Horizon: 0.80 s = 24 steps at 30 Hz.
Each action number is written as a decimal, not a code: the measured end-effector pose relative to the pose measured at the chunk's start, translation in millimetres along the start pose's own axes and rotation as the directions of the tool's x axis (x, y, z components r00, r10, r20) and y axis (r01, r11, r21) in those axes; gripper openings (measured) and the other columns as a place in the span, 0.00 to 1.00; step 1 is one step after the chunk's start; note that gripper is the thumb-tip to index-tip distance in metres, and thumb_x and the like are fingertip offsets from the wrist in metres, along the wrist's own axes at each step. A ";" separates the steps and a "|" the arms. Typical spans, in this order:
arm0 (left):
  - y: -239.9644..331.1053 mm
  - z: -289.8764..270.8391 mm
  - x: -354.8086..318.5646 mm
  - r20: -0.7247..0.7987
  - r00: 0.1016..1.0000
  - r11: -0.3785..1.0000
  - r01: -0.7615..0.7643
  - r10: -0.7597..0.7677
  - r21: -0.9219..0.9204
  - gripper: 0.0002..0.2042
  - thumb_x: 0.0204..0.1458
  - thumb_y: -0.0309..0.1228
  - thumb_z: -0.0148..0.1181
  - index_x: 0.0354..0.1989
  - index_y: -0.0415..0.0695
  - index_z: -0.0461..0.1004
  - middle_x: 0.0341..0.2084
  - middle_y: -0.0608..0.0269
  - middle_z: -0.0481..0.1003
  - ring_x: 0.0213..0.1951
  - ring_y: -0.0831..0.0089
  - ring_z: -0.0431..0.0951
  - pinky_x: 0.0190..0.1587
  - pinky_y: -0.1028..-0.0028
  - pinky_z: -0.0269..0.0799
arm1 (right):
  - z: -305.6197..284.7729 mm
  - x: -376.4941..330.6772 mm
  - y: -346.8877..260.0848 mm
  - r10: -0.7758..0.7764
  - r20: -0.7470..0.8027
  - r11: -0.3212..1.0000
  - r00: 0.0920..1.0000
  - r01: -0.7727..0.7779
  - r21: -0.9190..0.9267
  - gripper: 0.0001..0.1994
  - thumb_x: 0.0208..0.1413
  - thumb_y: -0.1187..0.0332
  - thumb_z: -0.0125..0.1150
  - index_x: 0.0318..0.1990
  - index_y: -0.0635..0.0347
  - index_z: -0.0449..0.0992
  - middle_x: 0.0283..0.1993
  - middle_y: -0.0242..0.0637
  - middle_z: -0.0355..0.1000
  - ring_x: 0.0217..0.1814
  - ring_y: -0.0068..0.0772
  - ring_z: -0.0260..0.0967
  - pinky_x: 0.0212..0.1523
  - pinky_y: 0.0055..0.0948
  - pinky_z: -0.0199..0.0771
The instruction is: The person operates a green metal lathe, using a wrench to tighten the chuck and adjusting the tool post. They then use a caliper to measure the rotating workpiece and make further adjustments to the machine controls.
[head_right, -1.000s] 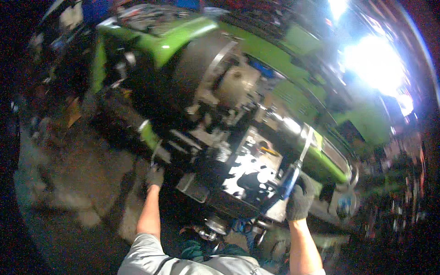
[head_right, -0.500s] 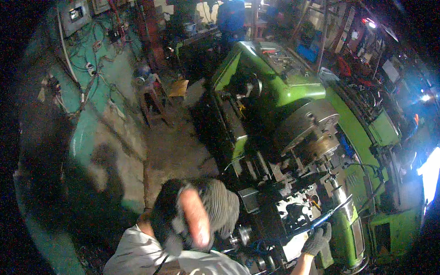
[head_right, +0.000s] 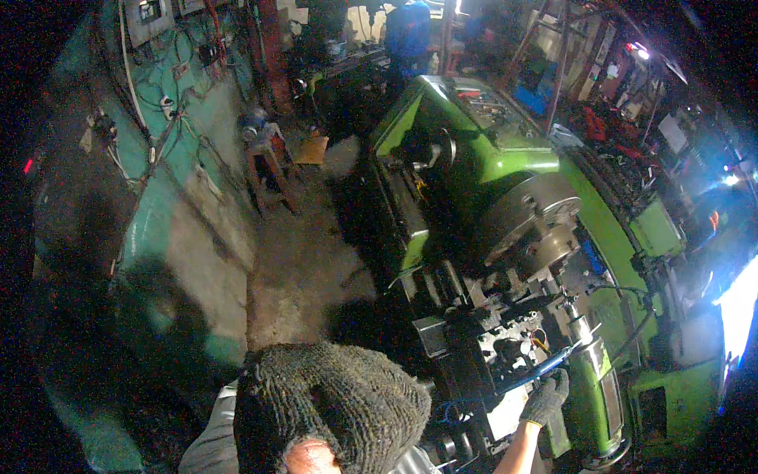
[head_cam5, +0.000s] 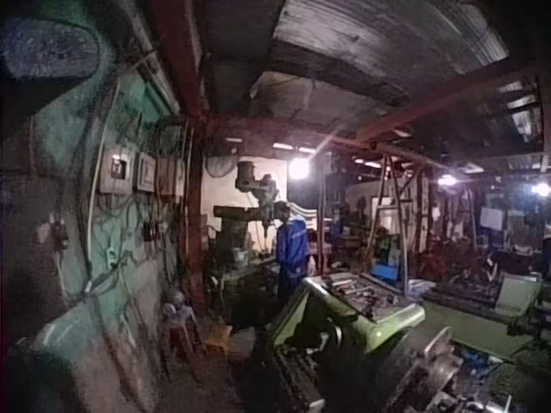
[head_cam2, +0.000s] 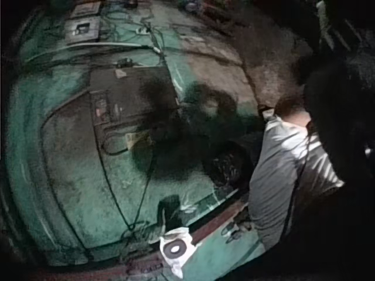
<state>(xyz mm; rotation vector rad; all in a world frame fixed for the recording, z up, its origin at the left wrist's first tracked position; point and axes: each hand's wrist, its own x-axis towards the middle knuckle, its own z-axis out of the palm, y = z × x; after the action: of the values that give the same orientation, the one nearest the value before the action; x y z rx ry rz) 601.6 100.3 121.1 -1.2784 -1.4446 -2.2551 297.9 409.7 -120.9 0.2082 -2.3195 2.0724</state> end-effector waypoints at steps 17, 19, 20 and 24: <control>-107.0 -29.1 -57.7 -0.021 0.936 0.905 -0.333 0.350 0.264 0.11 0.57 0.38 0.65 0.34 0.42 0.81 0.32 0.58 0.79 0.32 0.64 0.79 0.36 0.63 0.73 | -9.5 6.3 12.9 0.099 -0.057 0.995 0.993 -0.096 0.041 0.14 0.51 0.81 0.47 0.45 0.68 0.72 0.42 0.36 0.69 0.41 0.28 0.69 0.45 0.25 0.73; -34.3 -18.3 -24.0 0.056 0.969 0.915 -0.245 0.240 0.320 0.11 0.57 0.38 0.67 0.33 0.42 0.80 0.31 0.59 0.78 0.31 0.65 0.78 0.35 0.63 0.71 | -6.8 11.1 20.0 0.149 -0.090 0.988 0.985 -0.145 0.056 0.18 0.51 0.81 0.47 0.50 0.69 0.72 0.46 0.38 0.70 0.45 0.29 0.69 0.46 0.27 0.74; -16.6 -27.8 -18.3 0.070 0.984 0.930 -0.176 0.162 0.323 0.12 0.58 0.38 0.66 0.36 0.41 0.80 0.34 0.59 0.78 0.33 0.65 0.78 0.37 0.63 0.71 | -15.8 13.5 25.0 0.124 -0.042 0.992 0.991 -0.122 0.037 0.18 0.51 0.80 0.47 0.51 0.70 0.72 0.47 0.38 0.70 0.45 0.30 0.69 0.46 0.27 0.74; 13.0 -72.7 -21.0 -0.072 0.979 0.861 0.204 -0.193 0.466 0.20 0.61 0.37 0.63 0.56 0.38 0.72 0.44 0.57 0.79 0.43 0.65 0.78 0.48 0.63 0.73 | -29.5 14.6 35.3 0.099 -0.030 0.994 0.995 -0.097 0.041 0.17 0.50 0.79 0.47 0.49 0.69 0.72 0.46 0.38 0.70 0.43 0.29 0.68 0.43 0.27 0.73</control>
<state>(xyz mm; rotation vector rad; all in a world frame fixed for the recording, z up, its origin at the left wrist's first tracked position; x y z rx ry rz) 580.5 28.9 102.5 -0.9795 -2.0352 -1.8351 277.3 441.5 -150.8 0.0626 -2.3169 2.1503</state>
